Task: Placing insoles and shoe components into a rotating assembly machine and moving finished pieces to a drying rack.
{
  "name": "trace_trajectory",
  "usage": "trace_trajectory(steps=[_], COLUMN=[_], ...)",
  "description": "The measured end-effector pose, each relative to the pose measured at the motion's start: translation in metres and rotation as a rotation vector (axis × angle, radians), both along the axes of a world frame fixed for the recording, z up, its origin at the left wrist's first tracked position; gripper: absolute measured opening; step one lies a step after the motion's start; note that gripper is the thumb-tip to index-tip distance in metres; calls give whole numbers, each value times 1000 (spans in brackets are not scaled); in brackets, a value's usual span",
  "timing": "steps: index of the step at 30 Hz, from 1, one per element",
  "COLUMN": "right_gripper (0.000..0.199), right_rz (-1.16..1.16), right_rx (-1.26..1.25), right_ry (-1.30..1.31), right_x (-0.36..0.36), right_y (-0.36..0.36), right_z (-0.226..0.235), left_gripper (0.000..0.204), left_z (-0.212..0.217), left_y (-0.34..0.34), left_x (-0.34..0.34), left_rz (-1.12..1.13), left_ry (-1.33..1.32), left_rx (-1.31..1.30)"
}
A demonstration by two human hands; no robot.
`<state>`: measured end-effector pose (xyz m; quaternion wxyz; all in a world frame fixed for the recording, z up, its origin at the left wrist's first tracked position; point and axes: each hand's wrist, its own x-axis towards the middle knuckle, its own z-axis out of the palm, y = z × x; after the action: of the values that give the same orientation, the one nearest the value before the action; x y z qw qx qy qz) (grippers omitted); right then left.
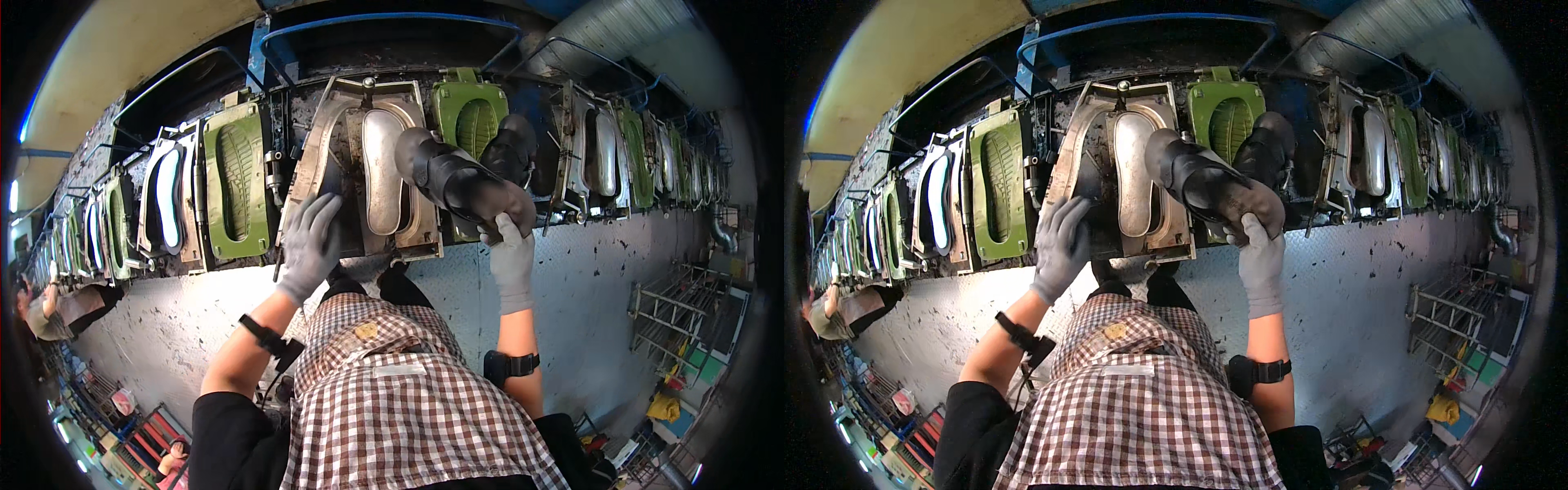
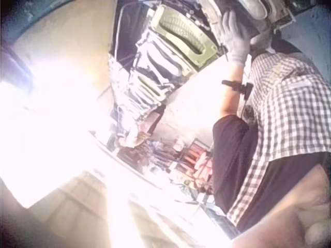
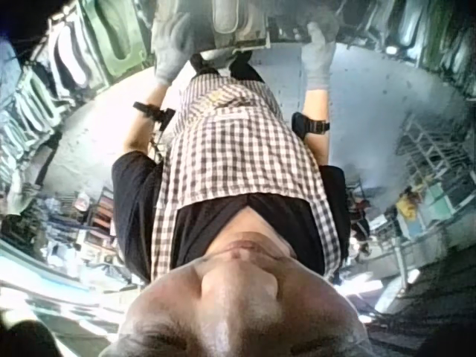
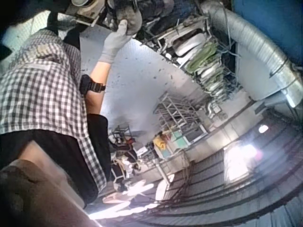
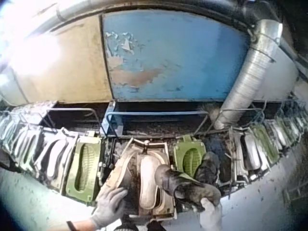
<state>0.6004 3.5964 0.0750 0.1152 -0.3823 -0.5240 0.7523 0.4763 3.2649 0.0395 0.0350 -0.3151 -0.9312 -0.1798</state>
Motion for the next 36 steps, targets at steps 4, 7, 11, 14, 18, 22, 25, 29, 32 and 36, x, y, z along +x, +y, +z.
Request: trace_trajectory(steps=[4, 7, 11, 14, 18, 22, 25, 29, 32, 36], right_gripper=[42, 37, 34, 37, 51, 41, 39, 51, 59, 55], right_rz=[37, -24, -77, 155, 570, 791, 1088, 1352, 820, 689], right_rx=[35, 17, 236, 1009, 1087, 1111, 1188, 995, 886, 747], right_ry=[147, 173, 336, 365, 445, 327, 247, 222, 277, -67], right_x=[-18, -48, -92, -120, -118, -60, -12, -40, -56, -63], right_y=[-13, -25, -24, -30, -72, -89, -90, -68, -72, -91], right_z=[12, 14, -17, -42, -54, -42, -59, -19, -38, -56], left_gripper=[48, 51, 54, 49, 59, 69, 78, 80, 83, 80], left_z=[-37, -85, -99, -80, -108, -113, -123, -98, -63, -59], left_y=[93, 107, 119, 105, 77, 53, 57, 75, 93, 94], left_x=[-50, -84, -75, -41, -22, 0, 11, -28, -52, -45], left_rz=[504, 473, 407, 462, 340, 765, 809, 461, 418, 430], left_ry=[-713, -954, -1242, -1357, -1156, -1482, -1361, -792, -1349, -1235], left_rx=[684, 930, 1189, 1158, 1297, 1482, 1424, 867, 1085, 1378])
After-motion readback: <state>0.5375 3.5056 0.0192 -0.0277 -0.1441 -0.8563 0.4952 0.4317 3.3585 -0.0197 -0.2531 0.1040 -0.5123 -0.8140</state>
